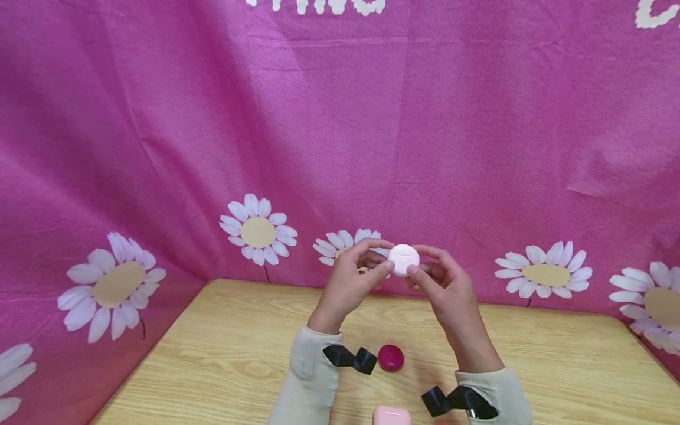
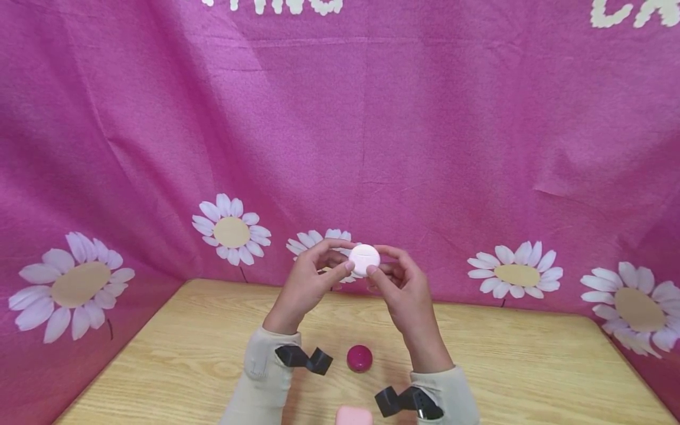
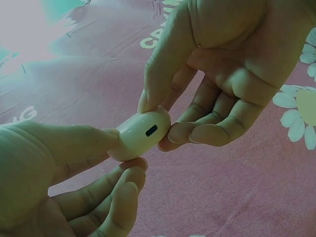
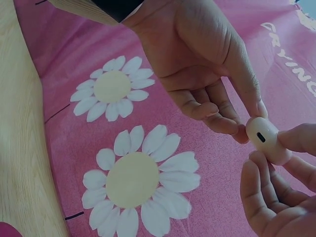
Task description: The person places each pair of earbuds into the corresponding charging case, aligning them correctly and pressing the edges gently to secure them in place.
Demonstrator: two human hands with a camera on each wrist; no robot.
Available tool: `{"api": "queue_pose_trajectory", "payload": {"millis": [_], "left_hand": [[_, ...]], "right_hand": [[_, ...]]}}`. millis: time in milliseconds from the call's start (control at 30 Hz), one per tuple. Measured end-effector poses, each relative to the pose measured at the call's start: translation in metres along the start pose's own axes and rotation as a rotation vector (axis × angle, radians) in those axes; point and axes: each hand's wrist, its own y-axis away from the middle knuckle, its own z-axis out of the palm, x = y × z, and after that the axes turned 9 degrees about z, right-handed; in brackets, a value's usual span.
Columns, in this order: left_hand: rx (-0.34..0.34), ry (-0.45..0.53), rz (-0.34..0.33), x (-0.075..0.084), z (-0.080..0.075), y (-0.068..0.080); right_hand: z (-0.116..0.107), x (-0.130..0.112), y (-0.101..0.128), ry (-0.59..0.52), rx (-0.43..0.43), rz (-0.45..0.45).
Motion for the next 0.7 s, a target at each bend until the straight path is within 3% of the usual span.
{"api": "queue_pose_trajectory", "payload": {"millis": [233,433,567,700], "left_hand": [[0.01,0.011,-0.012,-0.004,0.001,0.0],[0.033,0.036,-0.042,-0.011,0.004,0.0],[0.05,0.006,-0.085,-0.017,0.007,0.0],[0.055,-0.084,-0.13,-0.023,0.009,0.001]], "right_hand": [[0.001,0.001,-0.001,0.009,0.02,-0.011],[0.002,0.003,-0.002,0.091,0.073,-0.018],[0.002,0.003,-0.002,0.152,0.071,0.032],[0.004,0.003,0.0,0.232,0.054,0.12]]}}
